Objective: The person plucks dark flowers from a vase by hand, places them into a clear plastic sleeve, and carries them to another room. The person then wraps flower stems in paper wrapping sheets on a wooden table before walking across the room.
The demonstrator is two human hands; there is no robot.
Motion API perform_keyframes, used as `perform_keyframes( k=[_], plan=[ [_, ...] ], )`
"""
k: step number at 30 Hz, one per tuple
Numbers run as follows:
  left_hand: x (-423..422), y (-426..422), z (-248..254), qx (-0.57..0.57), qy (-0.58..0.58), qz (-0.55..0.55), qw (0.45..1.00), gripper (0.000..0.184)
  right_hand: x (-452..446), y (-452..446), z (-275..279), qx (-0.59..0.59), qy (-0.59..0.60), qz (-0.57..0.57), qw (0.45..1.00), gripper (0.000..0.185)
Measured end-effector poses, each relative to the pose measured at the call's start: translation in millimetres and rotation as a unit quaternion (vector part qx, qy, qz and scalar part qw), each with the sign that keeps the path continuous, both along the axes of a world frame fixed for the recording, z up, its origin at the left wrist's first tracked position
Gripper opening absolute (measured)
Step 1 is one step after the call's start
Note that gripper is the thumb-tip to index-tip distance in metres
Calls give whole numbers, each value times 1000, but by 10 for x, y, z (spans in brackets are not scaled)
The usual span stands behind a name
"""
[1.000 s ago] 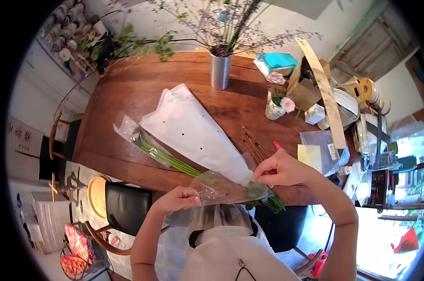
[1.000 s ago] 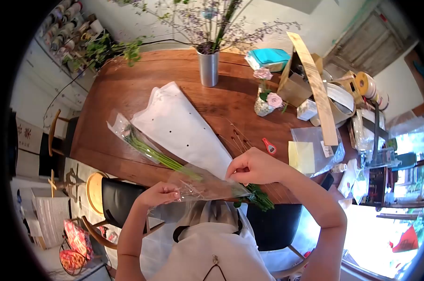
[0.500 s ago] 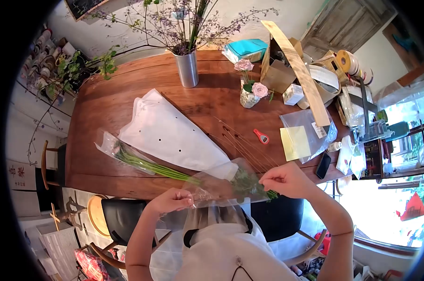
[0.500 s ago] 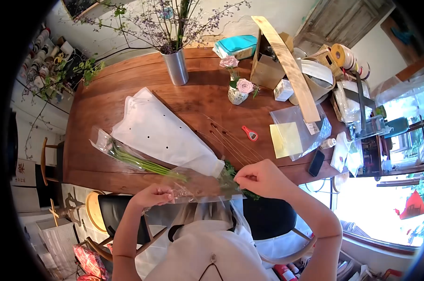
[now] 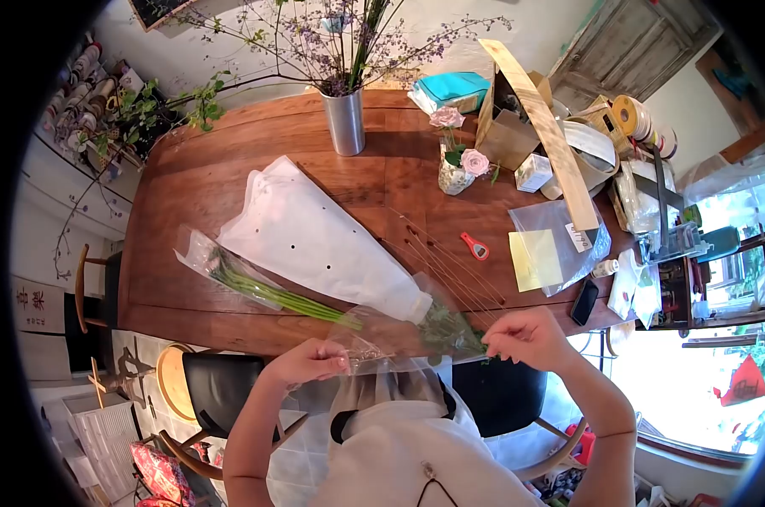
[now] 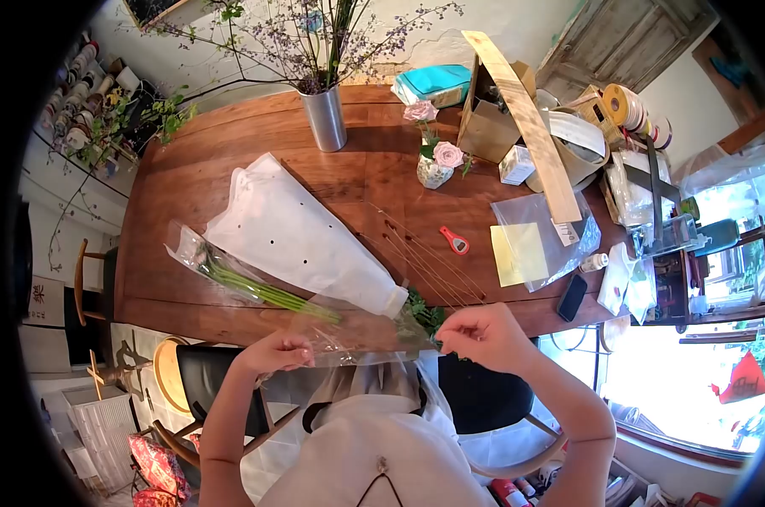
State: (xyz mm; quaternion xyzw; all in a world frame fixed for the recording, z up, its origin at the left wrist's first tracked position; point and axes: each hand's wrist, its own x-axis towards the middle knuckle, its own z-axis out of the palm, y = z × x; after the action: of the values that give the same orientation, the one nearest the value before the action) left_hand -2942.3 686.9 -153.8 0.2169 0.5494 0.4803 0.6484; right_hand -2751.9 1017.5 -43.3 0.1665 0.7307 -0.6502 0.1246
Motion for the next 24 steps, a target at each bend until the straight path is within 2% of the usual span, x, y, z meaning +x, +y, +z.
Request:
perform_keyframes(
  k=[5,8,11,14,17,20,23,24],
  plan=[
    [16,23,-18,-6,1,-9,1000,23,-33,-88,-7,50,6,45,998,16],
    [18,71,21,1,17,-34,999,23,-86,-144,54,15,2,30,999,18],
    [27,115,35,-5,30,-39,999,24,-17,-143,23,-32,107,-44,993,15],
    [18,126,39,5,21,-23,999,25,39,-118,-75,5,200,-76,977,9],
    [16,115,5,5,20,-5,1000,27,95,-90,-42,112,146,-44,982,10],
    [34,128,0,12,23,15,1000,27,80,-160,-19,94,111,-72,987,11],
    [57,157,-2,13,11,37,999,26,64,-202,-129,116,125,-65,983,14],
    [74,166,-8,11,3,45,999,26,56,-175,-162,174,177,-30,968,15]
  ],
)
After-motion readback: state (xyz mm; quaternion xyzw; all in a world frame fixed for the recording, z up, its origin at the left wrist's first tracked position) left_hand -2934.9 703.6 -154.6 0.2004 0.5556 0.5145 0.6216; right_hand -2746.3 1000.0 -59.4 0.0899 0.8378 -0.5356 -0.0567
